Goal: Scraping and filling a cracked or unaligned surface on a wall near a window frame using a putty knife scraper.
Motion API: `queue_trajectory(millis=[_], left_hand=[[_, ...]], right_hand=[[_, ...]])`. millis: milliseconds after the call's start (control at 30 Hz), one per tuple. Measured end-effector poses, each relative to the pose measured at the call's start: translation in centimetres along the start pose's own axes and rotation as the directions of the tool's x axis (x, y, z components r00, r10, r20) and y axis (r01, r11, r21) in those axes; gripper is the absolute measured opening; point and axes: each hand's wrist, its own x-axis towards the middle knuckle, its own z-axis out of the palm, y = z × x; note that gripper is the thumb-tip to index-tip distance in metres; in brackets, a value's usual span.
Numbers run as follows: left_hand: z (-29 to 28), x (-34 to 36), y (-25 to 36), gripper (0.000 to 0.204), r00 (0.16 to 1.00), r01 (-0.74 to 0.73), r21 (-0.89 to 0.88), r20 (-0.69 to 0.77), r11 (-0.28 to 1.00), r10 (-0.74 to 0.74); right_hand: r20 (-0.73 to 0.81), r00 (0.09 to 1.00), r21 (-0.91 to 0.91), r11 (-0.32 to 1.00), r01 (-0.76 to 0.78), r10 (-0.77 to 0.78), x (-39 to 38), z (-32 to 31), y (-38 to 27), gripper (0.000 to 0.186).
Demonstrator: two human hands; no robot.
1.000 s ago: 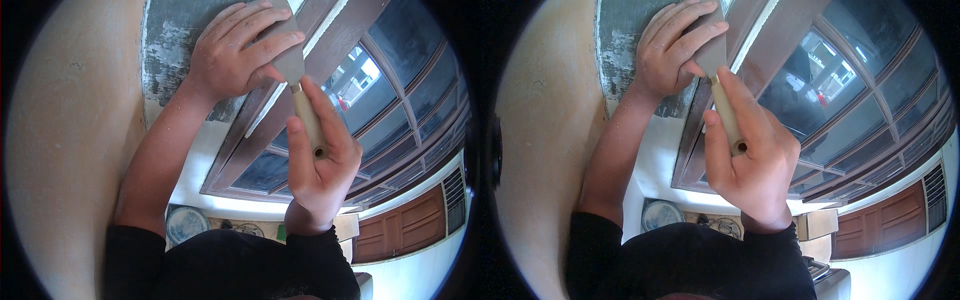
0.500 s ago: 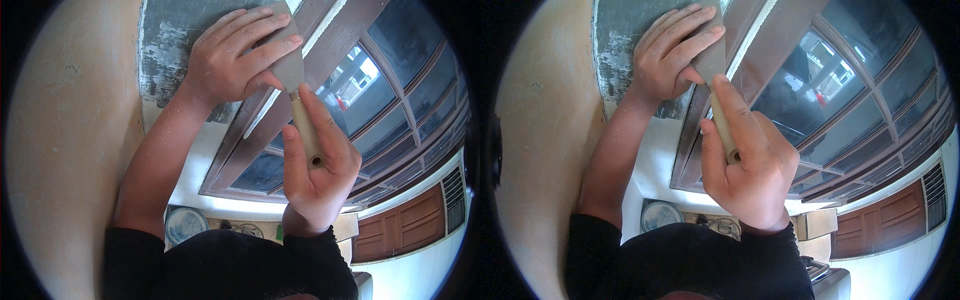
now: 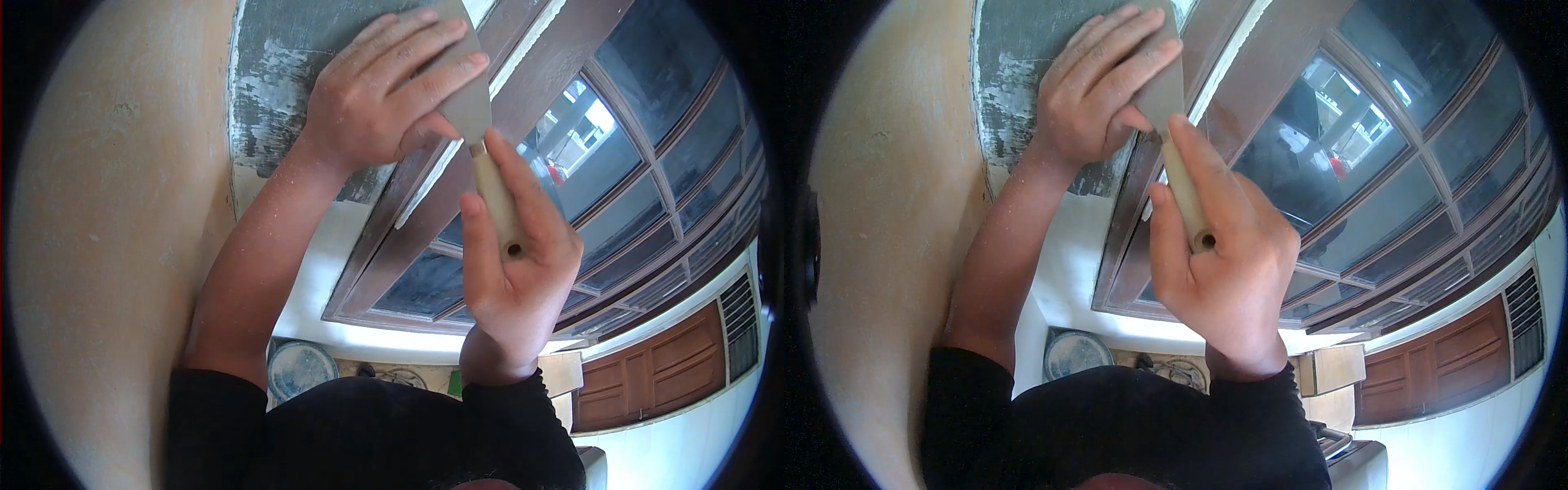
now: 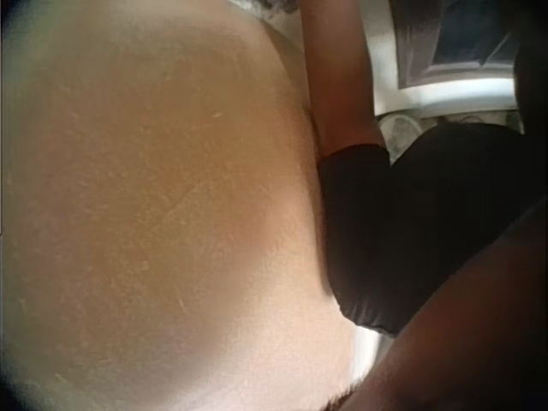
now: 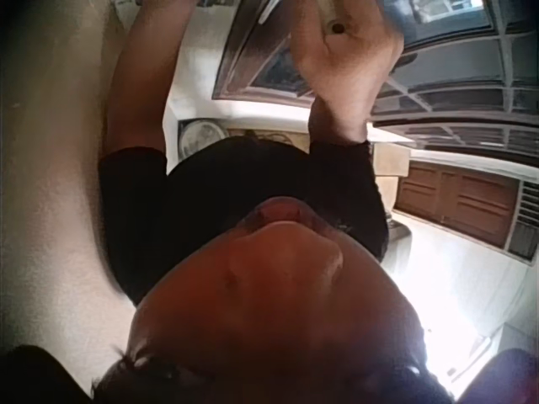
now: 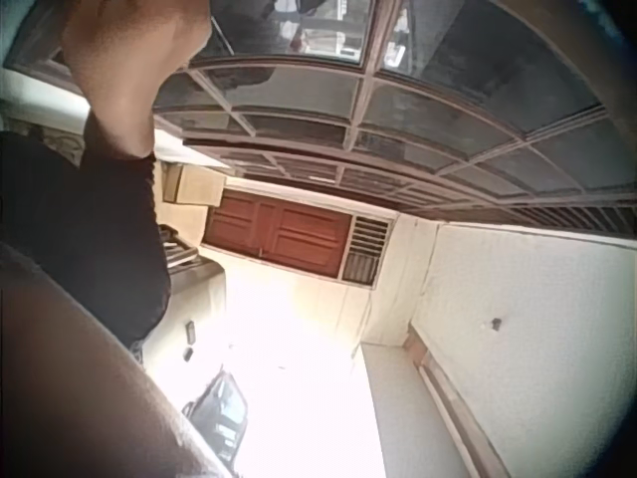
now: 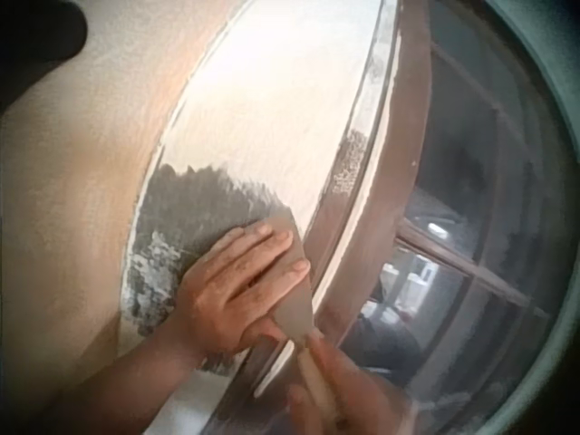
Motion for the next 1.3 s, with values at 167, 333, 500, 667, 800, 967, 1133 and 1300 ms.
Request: queue_trajectory(millis=[167, 333, 500, 667, 800, 967, 1133, 1300], left_hand=[[-0.2, -0.3, -0.6, 0.054, 1.0, 0.002, -0.041, 0.02, 0.999, -0.001], [0.0, 0.0, -0.4, 0.064, 0.999, -0.025, -0.037, 0.031, 0.999, 0.026], [-0.9, 0.4, 0.2, 0.065, 0.986, -0.089, -0.072, 0.133, 0.993, 0.098], [0.4, 0.4, -0.4, 0.07, 0.993, -0.111, -0.047, 0.045, 0.993, 0.113], [0.4, -0.2, 0.4, 0.057, 0.997, -0.071, -0.078, 0.022, 0.994, 0.073], [0.6, 0.1, 0.4, 0.063, 0.996, -0.07, -0.085, 0.049, 0.994, 0.074], [0.7, -0.5, -0.1, 0.058, 0.994, -0.101, -0.097, 0.034, 0.99, 0.105], [0.9, -0.3, -0.4, 0.058, 0.994, -0.1, -0.084, 0.025, 0.991, 0.102]], right_hand=[[0.029, 0.999, 0.032, 0.999, -0.015, 0.015, -0.2, 0.1, 0.2, 0.042], [0.04, 0.997, 0.045, 0.997, -0.061, 0.059, -0.2, -0.2, -0.4, 0.044], [0.039, 0.995, 0.116, 0.988, -0.098, 0.094, -2.2, -0.2, 0.7, 0.045], [0.032, 0.997, 0.038, 0.996, -0.075, 0.074, -1.5, -0.3, 0.6, 0.05], [0.159, 0.974, -0.06, 0.987, -0.151, 0.159, -2.0, -1.4, 0.2, 0.043], [0.176, 0.966, -0.091, 0.981, -0.174, 0.188, -0.9, -2.2, -0.6, 0.043], [0.195, 0.962, -0.065, 0.982, -0.179, 0.189, -1.6, -1.9, -0.5, 0.044], [0.153, 0.973, -0.014, 0.985, -0.174, 0.174, -1.3, -1.6, -0.5, 0.043]])
